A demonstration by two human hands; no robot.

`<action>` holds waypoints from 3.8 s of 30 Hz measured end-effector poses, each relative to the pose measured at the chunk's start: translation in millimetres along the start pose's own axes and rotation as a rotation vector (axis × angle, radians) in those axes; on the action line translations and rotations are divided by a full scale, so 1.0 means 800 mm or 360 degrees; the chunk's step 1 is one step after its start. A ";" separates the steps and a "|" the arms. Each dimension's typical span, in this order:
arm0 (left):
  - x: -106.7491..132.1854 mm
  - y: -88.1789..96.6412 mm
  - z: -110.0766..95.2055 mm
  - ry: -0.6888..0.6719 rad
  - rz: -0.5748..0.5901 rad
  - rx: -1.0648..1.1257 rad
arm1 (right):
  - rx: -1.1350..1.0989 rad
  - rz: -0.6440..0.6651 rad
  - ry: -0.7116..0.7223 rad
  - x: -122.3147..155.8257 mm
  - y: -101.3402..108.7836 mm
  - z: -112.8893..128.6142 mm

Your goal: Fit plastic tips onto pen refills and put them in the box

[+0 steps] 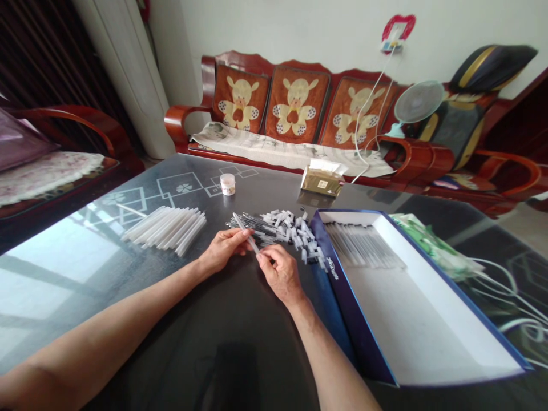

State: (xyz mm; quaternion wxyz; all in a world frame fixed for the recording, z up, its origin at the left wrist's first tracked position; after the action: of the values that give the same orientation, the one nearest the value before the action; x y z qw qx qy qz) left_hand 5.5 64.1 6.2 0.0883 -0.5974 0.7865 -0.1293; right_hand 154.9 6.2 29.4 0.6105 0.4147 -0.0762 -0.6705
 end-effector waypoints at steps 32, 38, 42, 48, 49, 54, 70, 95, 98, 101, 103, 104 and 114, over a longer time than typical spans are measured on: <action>0.019 -0.021 -0.024 -0.1040 0.0290 -0.2065 | 0.1395 -0.0311 -0.0168 0.011 0.049 -0.059; 0.021 -0.022 -0.021 -0.1068 0.0329 -0.2038 | 0.1050 -0.0433 -0.0099 0.003 0.051 -0.042; 0.022 -0.024 -0.021 -0.1067 0.0363 -0.2040 | 0.0333 -0.0522 -0.0120 0.000 0.043 -0.030; 0.025 -0.027 -0.018 -0.1037 0.0466 -0.2054 | -0.0485 -0.0319 -0.0612 0.003 0.008 -0.046; 0.025 -0.027 -0.018 -0.1044 0.0472 -0.2053 | -0.0626 -0.0292 -0.0701 0.005 0.002 -0.049; 0.025 -0.027 -0.015 -0.1093 0.0480 -0.2030 | -0.1293 -0.0283 -0.0998 0.010 -0.016 -0.054; 0.028 -0.033 -0.016 -0.1073 0.0527 -0.1983 | -0.1330 -0.0388 -0.1006 0.013 -0.019 -0.057; 0.025 -0.026 -0.011 -0.1127 0.0683 -0.2134 | -0.0584 0.0001 -0.0756 0.005 -0.012 -0.029; 0.028 -0.027 -0.012 -0.1162 0.0666 -0.2195 | -0.0600 0.0027 -0.0760 0.005 -0.013 -0.030; 0.031 -0.029 -0.013 -0.1184 0.0637 -0.2265 | -0.0616 0.0035 -0.0771 0.005 -0.014 -0.031; 0.033 -0.030 -0.014 -0.1199 0.0613 -0.2285 | -0.0640 0.0040 -0.0797 0.005 -0.015 -0.032; 0.033 -0.031 -0.014 -0.1208 0.0601 -0.2290 | -0.0649 0.0048 -0.0809 0.005 -0.016 -0.033; 0.029 -0.026 -0.021 -0.1380 0.0624 -0.2171 | 0.0012 0.0092 -0.0226 -0.004 -0.010 -0.002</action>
State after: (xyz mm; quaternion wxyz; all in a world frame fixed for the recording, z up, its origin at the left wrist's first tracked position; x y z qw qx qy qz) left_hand 13.6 38.1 29.4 0.0230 -0.3689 0.6782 0.6351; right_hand 149.7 11.5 25.5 0.6211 0.3661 -0.1339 -0.6799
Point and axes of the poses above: each hand's wrist, its own x-axis away from the middle knuckle, its own y-axis out of the back of the hand, z = x × y, the point moved 6 cm from there along -x, towards the middle knuckle, and after that the axes turned 10 degrees about x, right-handed, at the moved point
